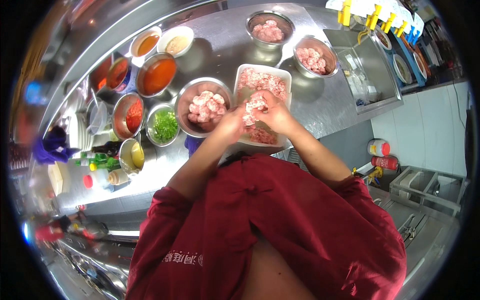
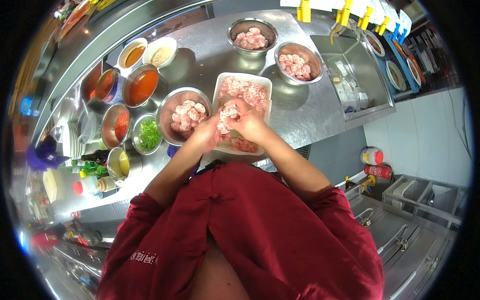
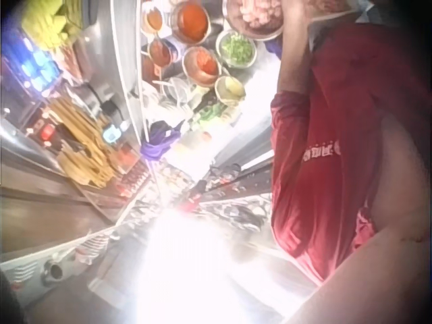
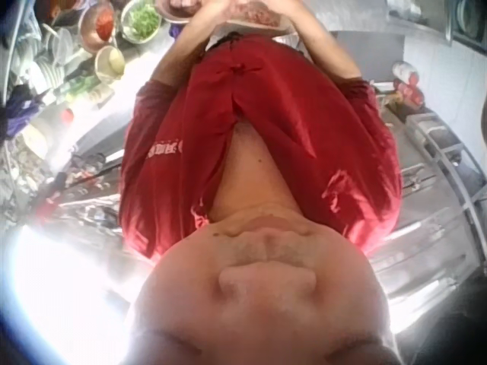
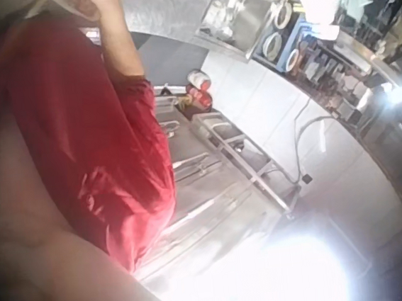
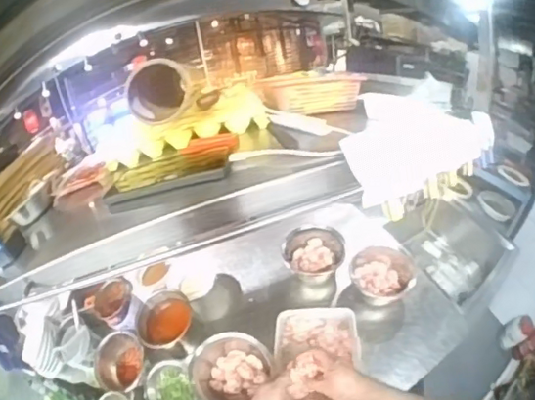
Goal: The person forms meatballs by hand from ground meat in a container, rolling them into balls and placing them into a metal bowl. After finishing, the person carries the container to a refrigerator, stores it, and washes their hands at a sink.
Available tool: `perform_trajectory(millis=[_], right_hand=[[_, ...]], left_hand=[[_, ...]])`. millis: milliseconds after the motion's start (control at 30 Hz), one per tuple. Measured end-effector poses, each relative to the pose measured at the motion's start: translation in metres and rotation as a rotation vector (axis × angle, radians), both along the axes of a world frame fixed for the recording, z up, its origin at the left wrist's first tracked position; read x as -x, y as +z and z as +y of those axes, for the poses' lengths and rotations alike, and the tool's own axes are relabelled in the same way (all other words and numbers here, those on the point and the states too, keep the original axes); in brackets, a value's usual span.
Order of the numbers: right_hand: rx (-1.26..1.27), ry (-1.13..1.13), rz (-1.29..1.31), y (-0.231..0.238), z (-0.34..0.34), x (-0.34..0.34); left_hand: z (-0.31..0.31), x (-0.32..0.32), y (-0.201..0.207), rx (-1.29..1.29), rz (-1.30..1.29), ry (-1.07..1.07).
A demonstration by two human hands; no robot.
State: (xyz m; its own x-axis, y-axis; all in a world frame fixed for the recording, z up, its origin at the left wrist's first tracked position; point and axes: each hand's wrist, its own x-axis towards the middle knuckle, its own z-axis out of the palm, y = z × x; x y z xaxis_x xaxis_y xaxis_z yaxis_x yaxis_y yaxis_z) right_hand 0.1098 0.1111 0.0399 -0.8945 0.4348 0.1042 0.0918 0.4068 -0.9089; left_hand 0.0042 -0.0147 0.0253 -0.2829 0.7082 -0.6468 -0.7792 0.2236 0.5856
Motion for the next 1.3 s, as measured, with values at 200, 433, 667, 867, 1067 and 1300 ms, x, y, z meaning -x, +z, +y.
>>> perform_trajectory(millis=[200,433,667,867,1067,1300], right_hand=[[-0.020,-0.135,0.048,-0.011,-0.005,-0.001],[0.613,-0.180,0.039,-0.021,0.012,-0.008],[0.459,-0.167,-0.020,-0.021,-0.002,-0.007],[0.207,-0.023,-0.048,-0.022,0.007,-0.013],[-0.186,0.054,-0.157,-0.008,0.003,-0.014],[0.250,-0.141,-0.003,-0.037,0.012,-0.025]], left_hand=[[-0.004,-0.002,-0.016,-0.072,0.115,0.040],[-0.007,-0.007,-0.021,0.035,0.486,-0.279],[-0.006,-0.004,0.010,-0.058,0.348,-0.204],[-0.006,-0.005,0.032,0.117,0.969,-0.412],[-0.008,-0.005,-0.004,0.135,1.174,-0.408],[-0.019,-0.009,-0.055,0.030,1.386,-0.623]])
